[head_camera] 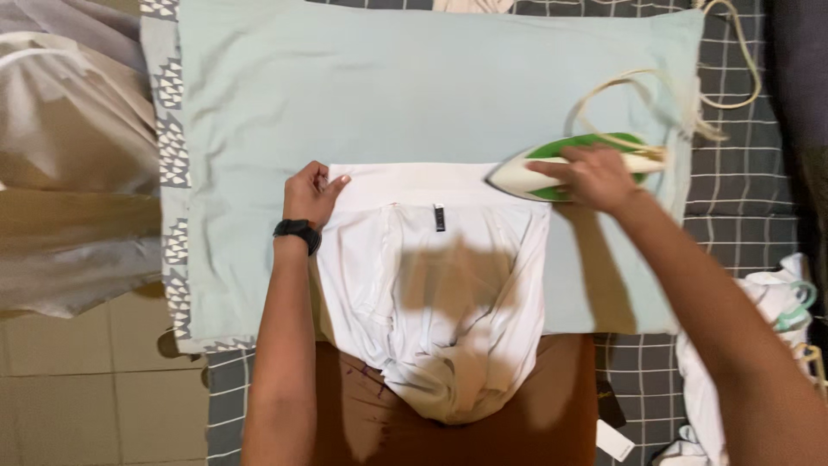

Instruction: The person irons a white shirt on a light blue cloth laid on the floor. They repeatedly smooth the fabric with their hands and use a green and white iron to press different sections, including the collar and body, while adjusting the shirt's position.

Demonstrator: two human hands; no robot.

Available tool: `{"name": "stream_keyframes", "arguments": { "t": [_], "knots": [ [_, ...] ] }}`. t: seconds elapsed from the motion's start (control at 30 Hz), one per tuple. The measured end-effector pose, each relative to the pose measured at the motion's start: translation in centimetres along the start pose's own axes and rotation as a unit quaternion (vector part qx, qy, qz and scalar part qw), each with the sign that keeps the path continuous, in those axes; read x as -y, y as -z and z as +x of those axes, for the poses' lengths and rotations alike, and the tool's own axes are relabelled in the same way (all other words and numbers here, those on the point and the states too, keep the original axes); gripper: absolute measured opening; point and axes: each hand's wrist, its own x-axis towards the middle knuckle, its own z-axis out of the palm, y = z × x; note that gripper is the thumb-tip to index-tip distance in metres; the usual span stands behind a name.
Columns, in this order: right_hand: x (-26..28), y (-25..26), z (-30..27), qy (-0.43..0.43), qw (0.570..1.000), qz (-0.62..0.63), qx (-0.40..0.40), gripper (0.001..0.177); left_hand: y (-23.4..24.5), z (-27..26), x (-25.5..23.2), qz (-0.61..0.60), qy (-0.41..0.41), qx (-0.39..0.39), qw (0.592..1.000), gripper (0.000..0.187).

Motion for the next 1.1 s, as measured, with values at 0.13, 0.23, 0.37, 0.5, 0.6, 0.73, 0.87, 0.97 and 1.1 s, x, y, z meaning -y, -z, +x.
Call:
{"name": "stream_keyframes", "arguments": {
  "t": [0.13,0.23,0.37,0.5,0.6,0.73,0.87,0.97,1.1],
  "knots": [
    [1.3,0.3,0.9,0.009,0.999,-0.03,0.042,0.077,3.1,-2.6,3.2,0.048,0.014,0.019,0.999,0.028],
    [5.7,0.5,4.6,0.03,0.999,-0.006,0.027,0.082,2.1,-3.7,6.5,-0.107,0.009,-0.012,0.994,0.019],
    [13.1,0.5,11.1,0.082,0.991,0.077,-0.076,0.09,-0.4,-2.7,9.9,-0.212,-0.003,-0.043,0.976,0.013],
    [17.4,0.6,16.7,0.089,0.993,0.059,-0.054,0.084,1.4,-1.7,12.3,-0.214,0.037,-0.033,0.976,0.011],
    [15.5,1.8,16.1,0.104,0.994,0.028,-0.038,0.073,2.8,-2.0,13.8,-0.212,0.062,-0.013,0.975,0.012],
    [10.8,3.9,11.9,0.026,0.991,0.019,0.128,0.071,1.8,-1.4,15.5,-0.266,0.024,-0.031,0.963,0.009],
    [11.5,4.0,11.8,0.036,0.997,0.028,0.06,0.055,0.3,-0.8,17.7,-0.301,0.029,-0.024,0.953,0.003],
    [16.6,3.9,14.8,0.034,0.997,0.064,0.031,0.057,0.1,-0.1,18.7,-0.327,0.019,-0.012,0.945,0.005],
    [23.9,4.3,20.7,0.045,0.995,0.086,0.031,0.05,0.0,0.6,19.6,-0.321,-0.003,-0.034,0.946,0.004]
  ]
}}
